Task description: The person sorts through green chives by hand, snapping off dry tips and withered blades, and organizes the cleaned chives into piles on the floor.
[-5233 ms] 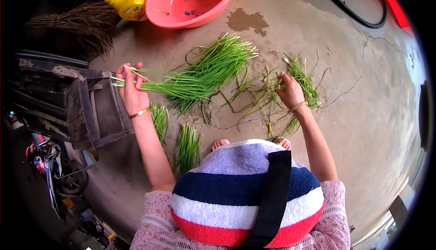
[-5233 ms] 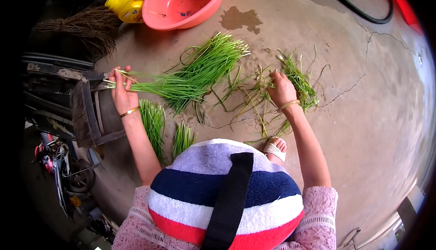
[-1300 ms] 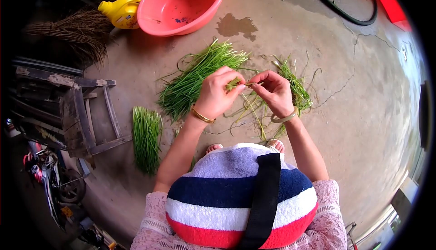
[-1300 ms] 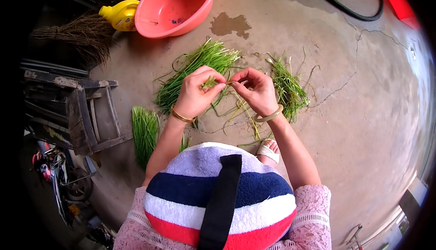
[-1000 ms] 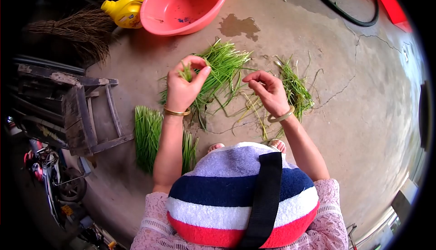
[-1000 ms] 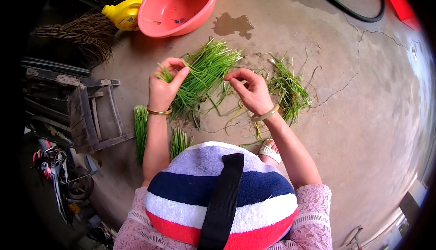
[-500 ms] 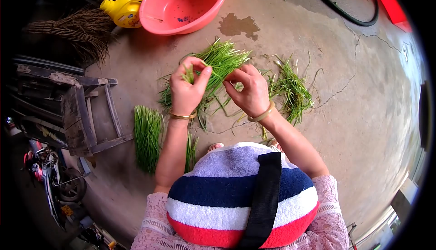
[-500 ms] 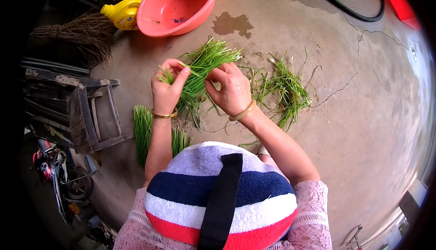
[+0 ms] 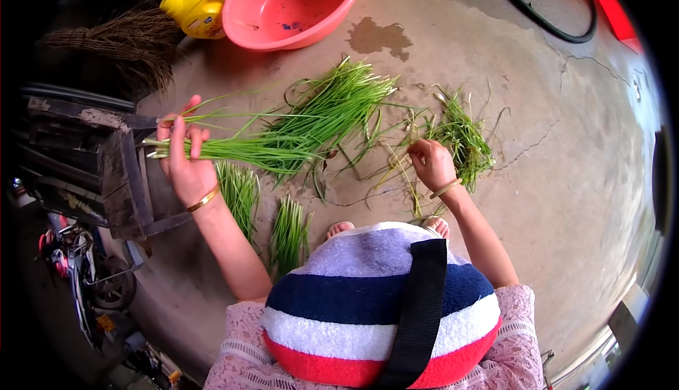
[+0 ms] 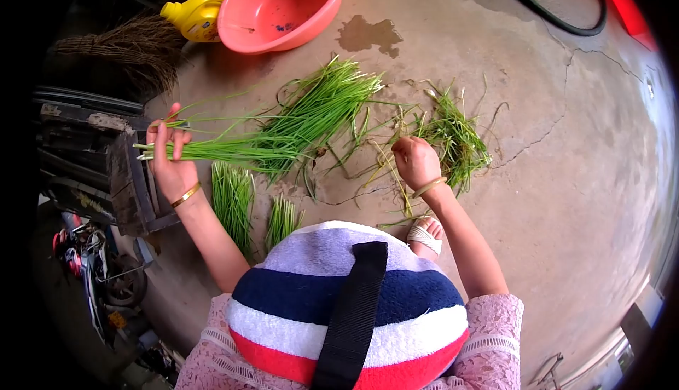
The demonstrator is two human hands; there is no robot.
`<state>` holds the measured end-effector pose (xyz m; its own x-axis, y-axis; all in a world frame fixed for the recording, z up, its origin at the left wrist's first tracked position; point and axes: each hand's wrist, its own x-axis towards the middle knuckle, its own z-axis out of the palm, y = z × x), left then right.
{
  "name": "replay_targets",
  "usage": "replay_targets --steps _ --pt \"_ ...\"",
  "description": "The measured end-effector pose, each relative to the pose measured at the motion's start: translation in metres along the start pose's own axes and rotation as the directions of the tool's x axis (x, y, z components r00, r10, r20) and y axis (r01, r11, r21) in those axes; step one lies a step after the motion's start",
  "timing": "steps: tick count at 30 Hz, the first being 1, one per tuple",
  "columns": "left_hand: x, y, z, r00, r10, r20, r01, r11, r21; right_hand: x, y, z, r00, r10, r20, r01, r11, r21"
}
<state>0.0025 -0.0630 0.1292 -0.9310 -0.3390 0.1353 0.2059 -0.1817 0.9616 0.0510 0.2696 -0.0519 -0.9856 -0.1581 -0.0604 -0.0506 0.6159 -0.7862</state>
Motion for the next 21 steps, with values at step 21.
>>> replay_targets --steps 21 --pt "-0.031 -0.06 0.02 0.875 -0.253 0.412 -0.112 0.723 0.682 0.122 0.021 0.016 0.991 -0.007 -0.134 0.011 1.0 0.023"
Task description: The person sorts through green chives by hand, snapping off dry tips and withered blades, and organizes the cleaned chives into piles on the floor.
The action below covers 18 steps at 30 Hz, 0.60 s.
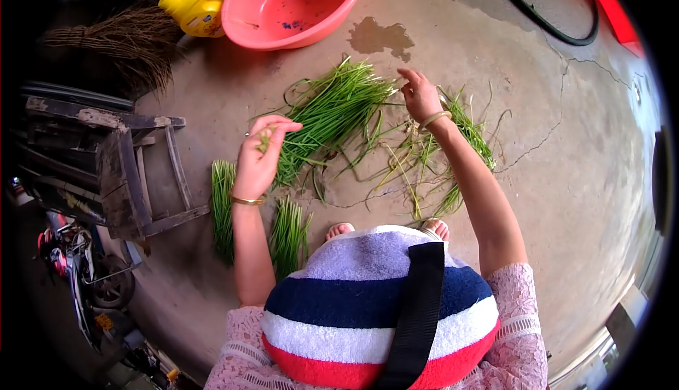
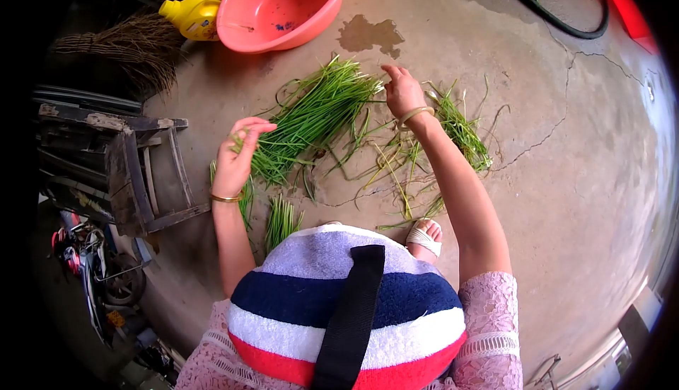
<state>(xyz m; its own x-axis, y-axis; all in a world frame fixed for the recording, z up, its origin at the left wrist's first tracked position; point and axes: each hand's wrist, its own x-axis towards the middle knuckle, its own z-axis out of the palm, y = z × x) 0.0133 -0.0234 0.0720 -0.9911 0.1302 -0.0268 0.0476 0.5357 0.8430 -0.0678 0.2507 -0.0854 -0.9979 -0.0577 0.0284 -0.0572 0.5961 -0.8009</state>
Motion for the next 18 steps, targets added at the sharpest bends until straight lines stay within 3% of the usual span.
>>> replay_targets --steps 2,4,8,9,11,14,17,18 --pt "0.004 0.0 0.011 0.999 0.039 0.006 -0.039 0.999 0.015 -0.003 -0.002 -0.006 1.0 0.014 0.007 -0.014 1.0 0.01" --pt "0.007 -0.004 0.021 0.991 -0.113 0.067 0.126 0.963 -0.239 -0.012 -0.011 -0.011 0.999 0.028 -0.045 -0.025 0.998 0.06" --pt "0.018 -0.009 0.055 0.993 -0.083 0.082 0.089 0.993 -0.076 -0.047 -0.036 -0.026 0.998 0.049 -0.036 -0.039 0.97 0.238" --pt "0.022 -0.008 0.065 0.999 0.018 0.048 -0.017 1.0 -0.013 -0.055 -0.042 -0.029 0.998 0.065 -0.001 -0.062 0.958 0.28" --pt "0.028 0.004 0.078 0.993 0.007 0.119 -0.017 0.996 0.082 -0.069 -0.057 -0.038 0.994 0.096 0.058 -0.111 0.921 0.373" --pt "0.032 0.018 0.095 0.975 0.052 0.216 -0.066 0.996 0.057 -0.08 -0.075 -0.049 0.992 0.068 0.104 -0.109 0.88 0.463" --pt "0.033 0.015 0.098 0.965 0.174 0.198 -0.182 0.983 0.025 -0.08 -0.09 -0.058 0.995 0.032 0.095 -0.076 0.859 0.506" --pt "0.033 0.018 0.093 0.974 0.144 0.174 -0.144 0.989 -0.01 -0.08 -0.092 -0.06 0.997 0.01 0.082 -0.051 0.855 0.516"
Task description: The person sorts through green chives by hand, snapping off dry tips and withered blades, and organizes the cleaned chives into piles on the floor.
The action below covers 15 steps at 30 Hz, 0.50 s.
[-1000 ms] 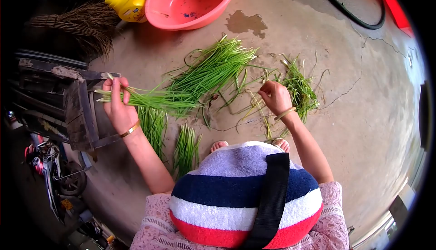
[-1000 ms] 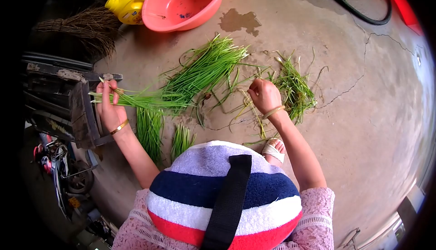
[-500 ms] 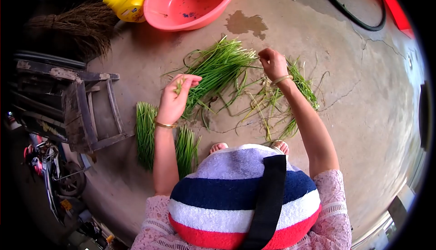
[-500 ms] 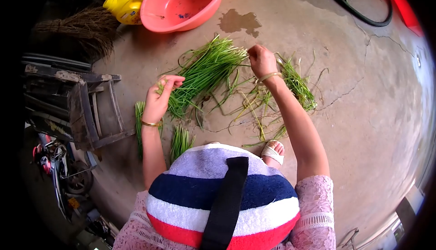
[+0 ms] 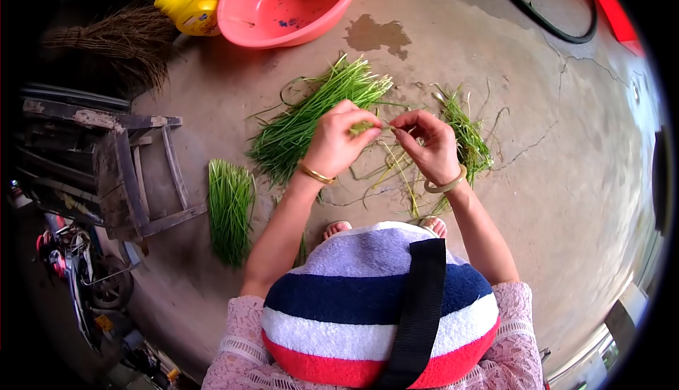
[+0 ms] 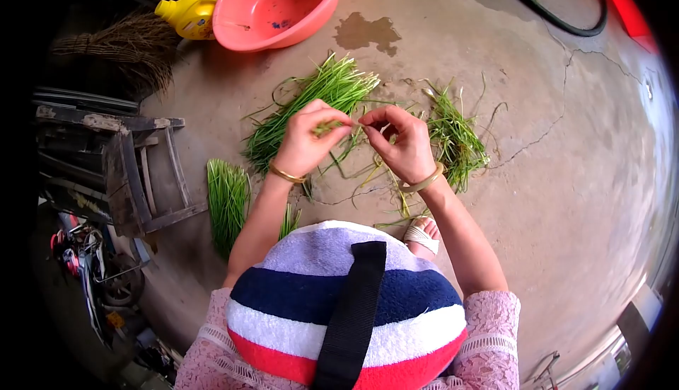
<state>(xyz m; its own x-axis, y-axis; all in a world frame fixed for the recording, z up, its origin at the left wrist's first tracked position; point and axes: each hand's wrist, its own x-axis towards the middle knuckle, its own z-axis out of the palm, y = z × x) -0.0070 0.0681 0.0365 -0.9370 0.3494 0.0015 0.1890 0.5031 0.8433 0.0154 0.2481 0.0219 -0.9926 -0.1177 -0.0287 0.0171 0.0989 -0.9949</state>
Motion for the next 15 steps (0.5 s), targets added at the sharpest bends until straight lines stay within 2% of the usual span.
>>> replay_targets --steps 1,3,5,7,9,11,13,15 --pt "-0.002 0.005 -0.008 0.999 -0.014 -0.046 0.013 0.999 -0.032 0.001 0.003 -0.001 1.0 0.0 -0.002 0.0 1.0 0.001" --pt "-0.008 0.0 -0.032 0.983 0.044 -0.177 -0.055 0.997 -0.056 0.004 0.012 -0.005 0.993 0.107 -0.053 -0.094 0.976 0.195" --pt "-0.019 0.024 -0.066 0.944 -0.114 -0.311 0.047 0.976 -0.215 0.005 0.017 -0.011 0.991 0.117 -0.068 -0.103 0.977 0.185" --pt "-0.034 0.033 -0.1 0.87 -0.176 -0.46 -0.014 0.925 -0.38 0.002 0.023 -0.014 0.986 0.152 -0.062 -0.141 0.978 0.154" --pt "-0.05 0.018 -0.134 0.862 -0.116 -0.493 -0.187 0.832 -0.522 0.0 0.034 -0.016 0.985 0.164 -0.051 -0.158 0.982 0.105" --pt "-0.061 0.022 -0.152 0.809 -0.122 -0.575 -0.229 0.835 -0.5 -0.003 0.037 -0.015 0.984 0.171 -0.046 -0.167 0.982 0.086" --pt "-0.075 0.019 -0.167 0.814 -0.117 -0.569 -0.242 0.822 -0.516 -0.005 0.042 -0.016 0.983 0.18 -0.038 -0.177 0.983 0.054" --pt "-0.085 0.017 -0.176 0.797 -0.166 -0.58 -0.343 0.667 -0.661 -0.007 0.046 -0.016 0.981 0.19 -0.032 -0.189 0.982 0.018"
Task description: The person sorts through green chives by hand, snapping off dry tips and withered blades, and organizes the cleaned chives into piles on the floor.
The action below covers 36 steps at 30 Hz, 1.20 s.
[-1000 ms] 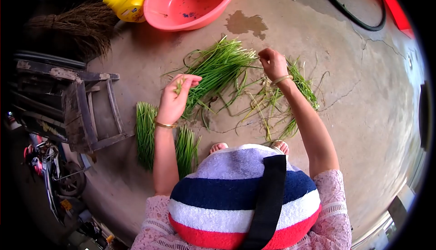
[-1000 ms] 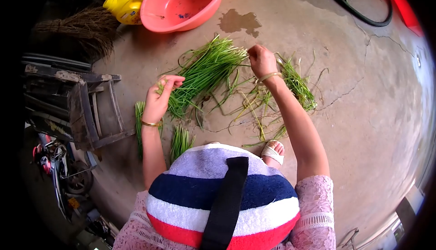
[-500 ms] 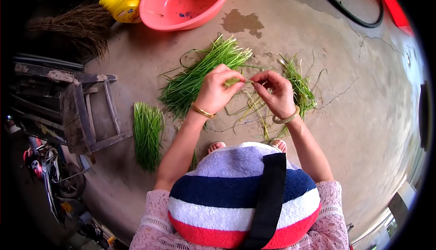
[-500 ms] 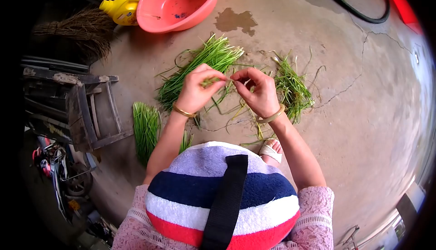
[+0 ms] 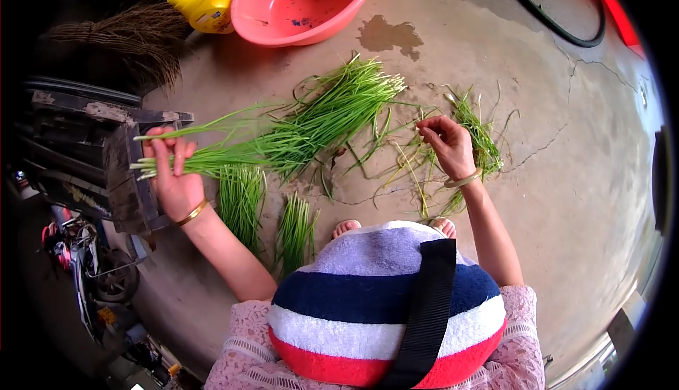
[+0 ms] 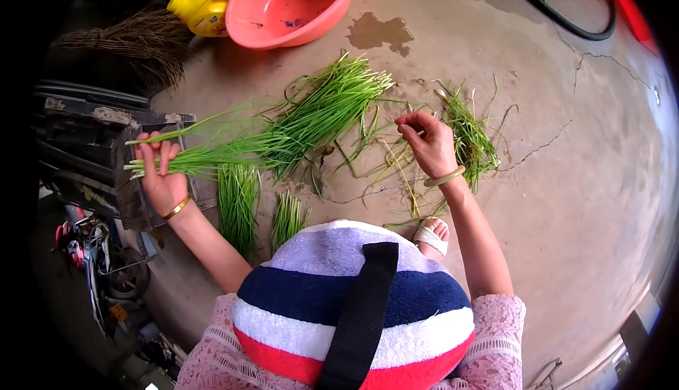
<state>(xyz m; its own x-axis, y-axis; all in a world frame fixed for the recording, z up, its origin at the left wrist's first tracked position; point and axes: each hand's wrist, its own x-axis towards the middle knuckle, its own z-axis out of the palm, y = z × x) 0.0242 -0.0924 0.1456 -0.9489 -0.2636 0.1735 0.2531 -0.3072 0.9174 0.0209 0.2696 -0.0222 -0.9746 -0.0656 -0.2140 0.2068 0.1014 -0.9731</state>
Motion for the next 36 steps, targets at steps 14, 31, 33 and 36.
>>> replay_targets --steps 14,31,33,36 --pt "-0.01 -0.011 -0.015 0.942 -0.077 -0.326 0.05 0.995 -0.09 0.032 0.031 0.004 0.984 -0.179 0.02 0.172 0.905 -0.39" --pt "-0.029 -0.091 0.041 0.87 -0.469 0.152 0.294 0.74 0.605 0.088 0.033 0.028 0.956 -0.291 0.05 0.251 0.713 -0.655" --pt "-0.028 -0.095 0.042 0.87 -0.41 0.274 0.097 0.688 0.719 0.075 0.025 0.026 0.903 -0.428 0.029 0.35 0.697 -0.626" --pt "-0.028 -0.097 0.046 0.872 -0.338 0.353 -0.059 0.645 0.762 0.058 0.012 0.021 0.838 -0.545 0.002 0.408 0.625 -0.665"
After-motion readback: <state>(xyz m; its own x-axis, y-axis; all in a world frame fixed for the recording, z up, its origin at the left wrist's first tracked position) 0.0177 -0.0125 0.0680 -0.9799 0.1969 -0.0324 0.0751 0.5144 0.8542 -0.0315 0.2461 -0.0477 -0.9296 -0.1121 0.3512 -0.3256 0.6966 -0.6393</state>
